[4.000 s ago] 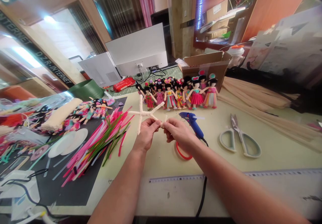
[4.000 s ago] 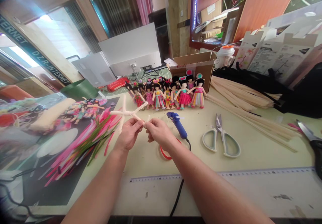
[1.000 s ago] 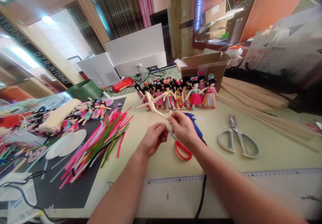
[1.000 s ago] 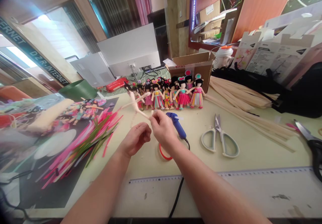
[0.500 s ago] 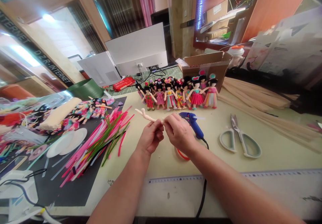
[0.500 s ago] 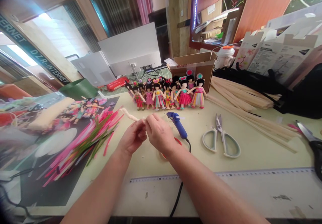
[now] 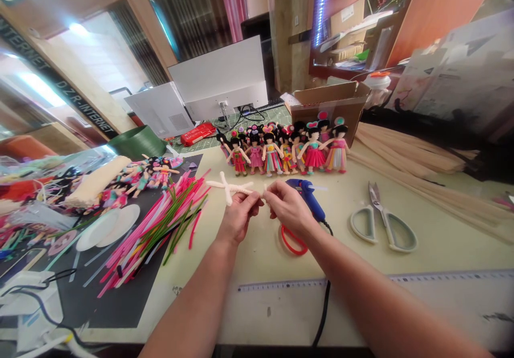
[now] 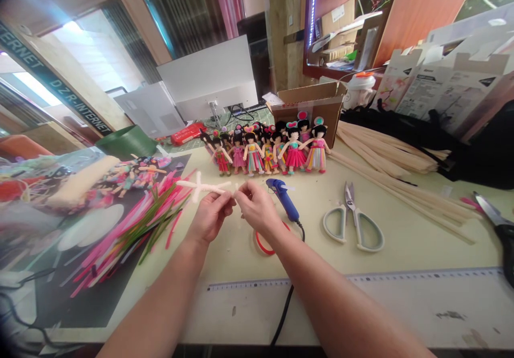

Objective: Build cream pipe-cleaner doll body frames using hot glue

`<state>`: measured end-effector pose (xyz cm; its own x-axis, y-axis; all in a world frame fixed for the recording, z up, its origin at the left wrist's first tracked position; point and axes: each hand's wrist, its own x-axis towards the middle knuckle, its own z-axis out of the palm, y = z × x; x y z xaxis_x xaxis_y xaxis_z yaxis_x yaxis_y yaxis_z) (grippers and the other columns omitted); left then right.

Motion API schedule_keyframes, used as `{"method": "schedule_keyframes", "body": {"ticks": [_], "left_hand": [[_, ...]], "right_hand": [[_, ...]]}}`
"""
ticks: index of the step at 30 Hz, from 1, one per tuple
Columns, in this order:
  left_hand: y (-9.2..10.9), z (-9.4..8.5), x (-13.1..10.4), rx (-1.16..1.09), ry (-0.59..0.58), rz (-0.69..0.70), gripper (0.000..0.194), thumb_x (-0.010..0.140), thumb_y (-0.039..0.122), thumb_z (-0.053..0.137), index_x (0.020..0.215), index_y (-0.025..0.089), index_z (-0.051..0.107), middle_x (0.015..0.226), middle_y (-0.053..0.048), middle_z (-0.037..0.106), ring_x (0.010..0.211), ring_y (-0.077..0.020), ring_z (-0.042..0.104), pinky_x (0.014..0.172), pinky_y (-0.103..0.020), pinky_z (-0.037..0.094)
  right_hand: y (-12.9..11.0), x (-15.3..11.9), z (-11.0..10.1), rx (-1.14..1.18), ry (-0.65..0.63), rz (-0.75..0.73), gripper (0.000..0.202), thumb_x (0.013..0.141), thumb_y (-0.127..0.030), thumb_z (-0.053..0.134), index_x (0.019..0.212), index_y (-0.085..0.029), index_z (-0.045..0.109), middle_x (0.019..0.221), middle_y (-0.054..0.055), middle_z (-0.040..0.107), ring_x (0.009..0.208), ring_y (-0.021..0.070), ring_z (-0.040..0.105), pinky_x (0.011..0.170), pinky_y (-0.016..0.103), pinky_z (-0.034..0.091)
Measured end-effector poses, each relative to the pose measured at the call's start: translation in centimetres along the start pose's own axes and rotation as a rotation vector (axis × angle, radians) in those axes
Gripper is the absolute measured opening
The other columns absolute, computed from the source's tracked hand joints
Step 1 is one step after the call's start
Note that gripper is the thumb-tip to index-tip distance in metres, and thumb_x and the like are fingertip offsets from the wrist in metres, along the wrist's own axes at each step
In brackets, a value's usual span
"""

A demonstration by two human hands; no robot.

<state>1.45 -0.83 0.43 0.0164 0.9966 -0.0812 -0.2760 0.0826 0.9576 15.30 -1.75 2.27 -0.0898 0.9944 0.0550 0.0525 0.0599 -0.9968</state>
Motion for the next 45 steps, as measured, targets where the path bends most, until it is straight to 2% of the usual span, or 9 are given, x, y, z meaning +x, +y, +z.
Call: {"method": "schedule_keyframes", "body": {"ticks": [8,16,26,31,33,37,40,42,45], "left_hand": [[0.1,-0.5,0.2,0.180,-0.092,0.136,0.022,0.076,0.034,0.071,0.076,0.012,0.067,0.064,-0.001,0.059,0.056,-0.0076,0.047,0.056,-0.022,0.036],[0.4,-0.6,0.2,0.226,-0.137,0.196,0.020,0.076,0.033,0.070,0.077,0.013,0.067,0.064,-0.001,0.058,0.057,-0.0085,0.046,0.055,-0.022,0.036],[0.6,-0.3,-0.2,0.174,-0.144,0.230,0.019,0.076,0.033,0.072,0.076,0.014,0.067,0.064,0.000,0.056,0.058,-0.0084,0.046,0.057,-0.022,0.037],[-0.1,0.3,-0.4,0.116,-0.099,0.047,0.027,0.078,0.041,0.068,0.077,0.015,0.064,0.065,-0.001,0.059,0.050,-0.0066,0.044,0.049,-0.021,0.032],[-0.2,0.5,-0.7,0.206,-0.177,-0.096,0.028,0.079,0.042,0.065,0.074,0.015,0.064,0.062,-0.002,0.060,0.046,-0.0067,0.043,0.045,-0.021,0.029],[0.4,0.8,-2.1,0.490,-0.596,-0.283,0.029,0.078,0.041,0.066,0.067,0.014,0.068,0.061,-0.007,0.063,0.049,-0.0105,0.051,0.047,-0.023,0.037],[1.2,0.9,-2.7,0.460,-0.774,-0.338,0.030,0.077,0.044,0.068,0.076,0.014,0.072,0.065,-0.008,0.065,0.049,-0.0110,0.054,0.049,-0.024,0.041],[1.3,0.8,-2.4,0.321,-0.662,-0.266,0.034,0.078,0.048,0.066,0.075,0.014,0.069,0.065,-0.007,0.065,0.046,-0.0098,0.053,0.046,-0.023,0.039],[1.0,0.4,-1.4,0.089,-0.364,-0.175,0.040,0.078,0.053,0.065,0.081,0.014,0.066,0.064,-0.004,0.065,0.040,-0.0071,0.049,0.040,-0.020,0.032]], "right_hand": [[0.2,0.3,-0.7,0.196,-0.139,0.255,0.021,0.079,-0.036,0.059,0.070,-0.019,0.051,0.060,-0.003,0.048,0.051,0.0087,0.045,0.046,0.022,0.041],[0.6,0.6,-1.0,0.404,-0.242,0.343,0.017,0.072,-0.030,0.066,0.069,-0.018,0.054,0.064,-0.002,0.050,0.051,0.0076,0.042,0.044,0.022,0.034],[0.8,0.2,-0.7,0.623,-0.276,0.329,0.023,0.068,-0.029,0.071,0.067,-0.018,0.050,0.056,-0.006,0.046,0.050,0.0064,0.038,0.048,0.021,0.027],[1.0,0.4,-0.4,0.500,-0.090,0.166,0.023,0.072,-0.031,0.067,0.067,-0.020,0.047,0.055,-0.006,0.047,0.050,0.0080,0.041,0.051,0.023,0.031],[0.9,0.7,-0.6,0.381,0.033,0.070,0.022,0.075,-0.032,0.064,0.069,-0.021,0.047,0.057,-0.007,0.047,0.049,0.0086,0.043,0.051,0.024,0.033],[0.9,1.1,-1.1,0.137,0.192,-0.111,0.020,0.082,-0.033,0.057,0.070,-0.022,0.045,0.059,-0.006,0.043,0.051,0.0102,0.043,0.050,0.025,0.033],[1.1,1.1,-1.3,-0.018,0.231,-0.247,0.018,0.086,-0.031,0.052,0.072,-0.022,0.045,0.062,-0.005,0.044,0.056,0.0114,0.044,0.055,0.026,0.036],[1.1,0.9,-1.2,-0.109,0.241,-0.312,0.017,0.087,-0.028,0.050,0.073,-0.022,0.044,0.065,-0.004,0.046,0.060,0.0123,0.045,0.058,0.026,0.037],[1.0,0.6,-0.9,-0.245,0.235,-0.406,0.016,0.088,-0.024,0.049,0.073,-0.022,0.043,0.068,-0.002,0.047,0.064,0.0137,0.045,0.060,0.027,0.036]]}}
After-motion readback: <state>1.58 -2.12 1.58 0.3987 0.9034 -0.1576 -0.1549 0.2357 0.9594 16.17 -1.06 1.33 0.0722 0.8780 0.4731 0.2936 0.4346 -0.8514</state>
